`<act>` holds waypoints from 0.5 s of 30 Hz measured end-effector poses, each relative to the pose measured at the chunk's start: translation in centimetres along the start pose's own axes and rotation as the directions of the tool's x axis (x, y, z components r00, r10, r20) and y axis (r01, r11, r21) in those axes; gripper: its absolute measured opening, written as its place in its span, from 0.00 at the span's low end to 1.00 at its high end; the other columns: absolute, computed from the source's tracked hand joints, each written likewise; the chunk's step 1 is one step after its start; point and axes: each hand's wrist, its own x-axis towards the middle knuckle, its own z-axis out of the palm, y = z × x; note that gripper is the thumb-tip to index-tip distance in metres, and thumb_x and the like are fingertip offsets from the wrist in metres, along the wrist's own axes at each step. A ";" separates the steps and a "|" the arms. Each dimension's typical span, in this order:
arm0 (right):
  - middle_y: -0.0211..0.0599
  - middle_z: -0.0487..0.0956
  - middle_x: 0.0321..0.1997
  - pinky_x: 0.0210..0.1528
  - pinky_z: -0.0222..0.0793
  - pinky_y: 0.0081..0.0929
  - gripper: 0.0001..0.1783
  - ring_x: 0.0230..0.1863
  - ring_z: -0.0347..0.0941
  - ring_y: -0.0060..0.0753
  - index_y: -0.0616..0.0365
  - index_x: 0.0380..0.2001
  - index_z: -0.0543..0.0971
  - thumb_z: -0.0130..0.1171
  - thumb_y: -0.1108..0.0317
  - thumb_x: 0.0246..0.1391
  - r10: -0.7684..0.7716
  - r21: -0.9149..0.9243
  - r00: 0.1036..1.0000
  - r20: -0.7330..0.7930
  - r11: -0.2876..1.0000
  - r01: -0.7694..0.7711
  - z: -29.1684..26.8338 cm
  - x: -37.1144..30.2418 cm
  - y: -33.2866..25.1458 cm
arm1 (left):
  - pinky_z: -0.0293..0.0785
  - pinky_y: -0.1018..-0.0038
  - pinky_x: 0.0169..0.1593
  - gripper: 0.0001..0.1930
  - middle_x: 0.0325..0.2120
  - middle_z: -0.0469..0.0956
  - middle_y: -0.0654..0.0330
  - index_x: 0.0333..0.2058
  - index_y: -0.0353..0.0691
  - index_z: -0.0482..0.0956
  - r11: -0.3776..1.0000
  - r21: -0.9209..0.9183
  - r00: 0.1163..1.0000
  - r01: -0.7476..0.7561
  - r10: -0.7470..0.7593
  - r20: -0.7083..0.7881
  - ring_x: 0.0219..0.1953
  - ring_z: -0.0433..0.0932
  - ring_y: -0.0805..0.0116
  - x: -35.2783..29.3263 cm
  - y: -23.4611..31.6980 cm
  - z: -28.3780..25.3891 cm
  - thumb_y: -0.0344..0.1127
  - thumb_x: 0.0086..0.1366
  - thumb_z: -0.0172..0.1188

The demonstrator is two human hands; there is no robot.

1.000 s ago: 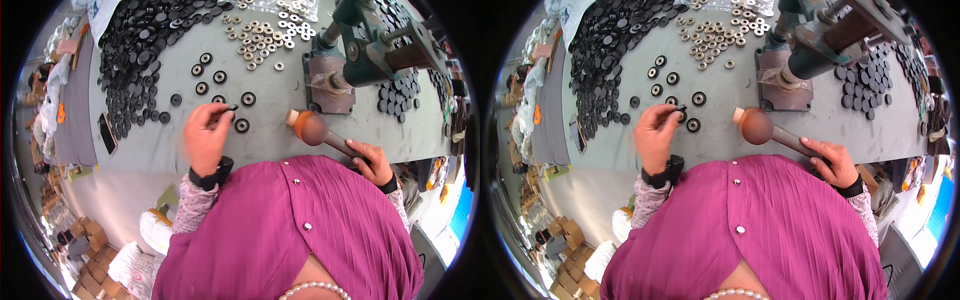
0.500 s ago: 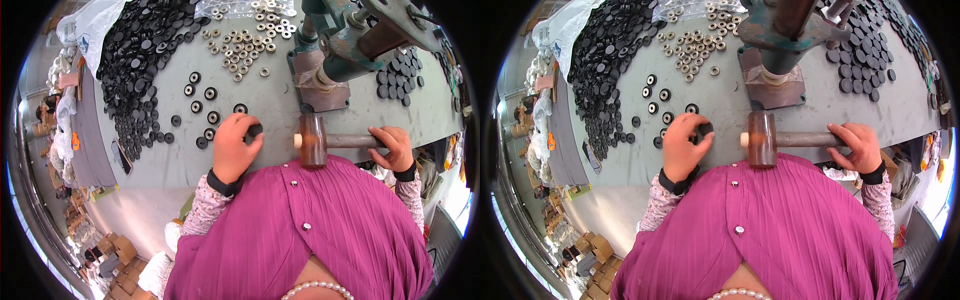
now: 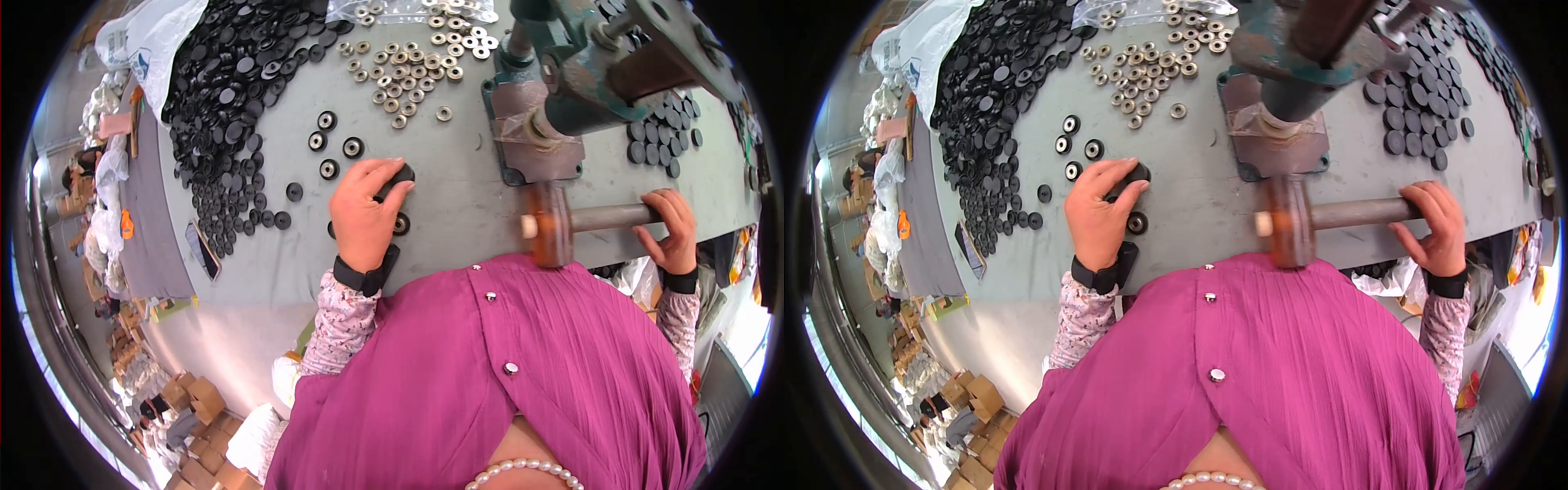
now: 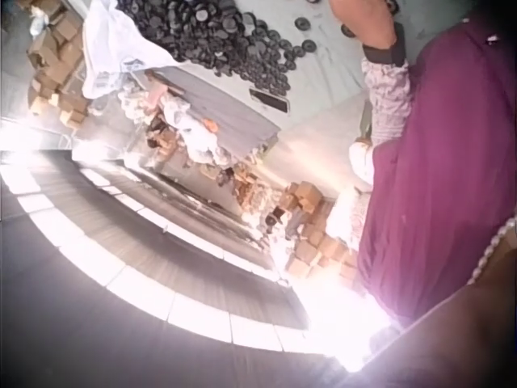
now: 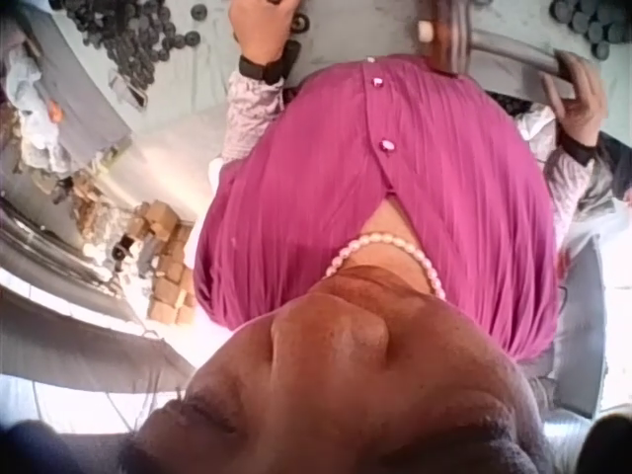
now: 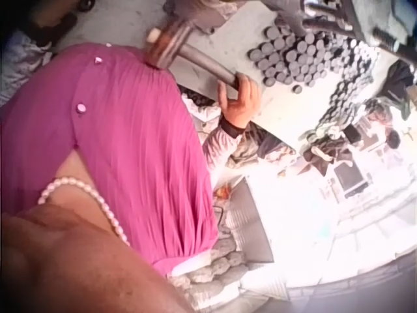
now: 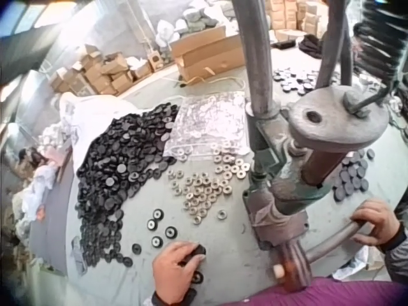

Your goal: Assembling small mechanical components by placing metal washers into plastic caps and using a mallet and press to seat them.

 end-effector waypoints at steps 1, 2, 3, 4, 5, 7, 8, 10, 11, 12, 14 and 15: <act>0.51 0.80 0.48 0.55 0.73 0.43 0.26 0.51 0.77 0.58 0.65 0.48 0.80 0.73 0.71 0.43 0.007 -0.028 1.000 -0.018 1.000 -0.008 -0.4 -0.4 0.7 | 0.81 0.74 0.44 0.17 0.43 0.86 0.57 0.45 0.36 0.89 1.000 0.002 1.000 0.002 -0.002 -0.002 0.40 0.86 0.66 -0.1 -0.1 0.1 0.25 0.56 0.77; 0.52 0.80 0.49 0.57 0.72 0.43 0.27 0.53 0.76 0.58 0.66 0.49 0.80 0.72 0.72 0.43 0.010 -0.056 0.999 -0.035 0.998 -0.011 -0.7 -0.8 1.5 | 0.81 0.74 0.45 0.16 0.42 0.87 0.56 0.45 0.35 0.89 1.000 -0.005 1.000 -0.018 0.018 0.018 0.40 0.86 0.65 -0.4 -0.1 0.2 0.25 0.56 0.76; 0.53 0.79 0.53 0.60 0.72 0.44 0.28 0.56 0.76 0.59 0.66 0.51 0.79 0.71 0.73 0.44 0.046 -0.065 0.998 -0.034 0.997 -0.048 -0.9 -1.4 2.5 | 0.81 0.73 0.46 0.16 0.41 0.87 0.56 0.44 0.35 0.89 0.999 -0.012 0.999 -0.037 0.038 0.038 0.41 0.86 0.64 -0.6 -0.1 0.2 0.24 0.56 0.76; 0.53 0.79 0.54 0.62 0.71 0.43 0.27 0.58 0.75 0.59 0.66 0.52 0.79 0.70 0.74 0.45 0.073 -0.085 0.996 -0.041 0.993 -0.076 -1.1 -1.7 3.0 | 0.81 0.73 0.46 0.16 0.41 0.87 0.56 0.44 0.35 0.89 0.999 -0.008 0.999 -0.033 0.033 0.032 0.41 0.86 0.64 -0.6 0.0 0.3 0.24 0.56 0.76; 0.53 0.79 0.56 0.65 0.69 0.42 0.27 0.60 0.75 0.58 0.65 0.54 0.79 0.68 0.74 0.48 0.098 -0.084 0.995 -0.033 0.991 -0.101 -1.2 -2.2 3.9 | 0.81 0.73 0.46 0.16 0.42 0.87 0.55 0.44 0.35 0.89 1.000 -0.002 1.000 -0.027 0.027 0.003 0.41 0.86 0.64 -0.6 -0.1 0.2 0.25 0.56 0.76; 0.52 0.78 0.58 0.67 0.68 0.42 0.26 0.62 0.74 0.57 0.64 0.56 0.78 0.66 0.75 0.50 0.114 -0.082 0.993 -0.022 0.990 -0.116 -1.3 -2.9 5.2 | 0.81 0.72 0.47 0.16 0.42 0.88 0.55 0.44 0.35 0.89 1.000 0.007 0.999 -0.017 0.017 -0.033 0.42 0.86 0.63 -0.5 -0.4 0.2 0.25 0.56 0.76; 0.52 0.78 0.59 0.68 0.67 0.42 0.26 0.63 0.74 0.57 0.64 0.56 0.78 0.65 0.76 0.51 0.150 -0.090 0.988 -0.029 0.984 -0.152 -1.4 -3.2 5.5 | 0.82 0.71 0.47 0.16 0.42 0.87 0.55 0.44 0.35 0.89 1.000 -0.008 0.999 -0.022 0.021 -0.026 0.42 0.86 0.61 -0.4 -0.6 0.2 0.25 0.56 0.76; 0.52 0.77 0.60 0.69 0.66 0.41 0.27 0.64 0.73 0.56 0.64 0.57 0.78 0.64 0.77 0.51 0.177 -0.099 0.983 -0.040 0.979 -0.180 -1.5 -3.0 5.3 | 0.82 0.69 0.47 0.16 0.42 0.87 0.55 0.44 0.35 0.89 0.999 -0.023 0.999 -0.028 0.027 -0.029 0.42 0.86 0.59 -0.4 -0.5 0.5 0.26 0.55 0.76; 0.52 0.77 0.61 0.70 0.65 0.41 0.27 0.65 0.73 0.56 0.64 0.57 0.77 0.62 0.78 0.51 0.219 -0.091 0.976 -0.022 0.971 -0.220 -1.8 -2.6 4.9 | 0.82 0.68 0.47 0.16 0.42 0.87 0.55 0.44 0.35 0.89 0.990 0.101 0.994 -0.101 0.104 -0.028 0.42 0.86 0.57 -0.5 -0.3 0.6 0.26 0.55 0.76; 0.52 0.77 0.61 0.71 0.64 0.41 0.28 0.66 0.73 0.57 0.65 0.58 0.77 0.61 0.80 0.51 0.261 -0.086 0.965 -0.006 0.962 -0.260 -2.2 -2.2 4.4 | 0.82 0.66 0.48 0.16 0.42 0.86 0.54 0.44 0.35 0.89 0.960 0.222 0.983 -0.172 0.181 -0.018 0.43 0.85 0.55 -0.5 -0.1 0.7 0.27 0.56 0.76; 0.51 0.78 0.59 0.68 0.66 0.42 0.26 0.63 0.74 0.55 0.67 0.55 0.78 0.58 0.79 0.49 0.163 -0.156 0.985 -0.061 0.973 -0.171 -3.1 -0.7 1.9 | 0.81 0.64 0.48 0.16 0.42 0.86 0.54 0.44 0.35 0.88 0.954 0.243 0.981 -0.178 0.190 -0.029 0.44 0.84 0.53 -0.3 0.1 0.8 0.27 0.56 0.75; 0.52 0.78 0.57 0.67 0.67 0.43 0.24 0.61 0.74 0.56 0.67 0.52 0.79 0.58 0.79 0.49 0.108 -0.124 0.988 -0.110 0.985 -0.121 -3.7 -0.4 1.0 | 0.81 0.64 0.48 0.16 0.41 0.85 0.54 0.44 0.35 0.88 0.963 0.203 0.982 -0.179 0.187 -0.021 0.43 0.84 0.53 0.1 0.0 0.8 0.27 0.56 0.75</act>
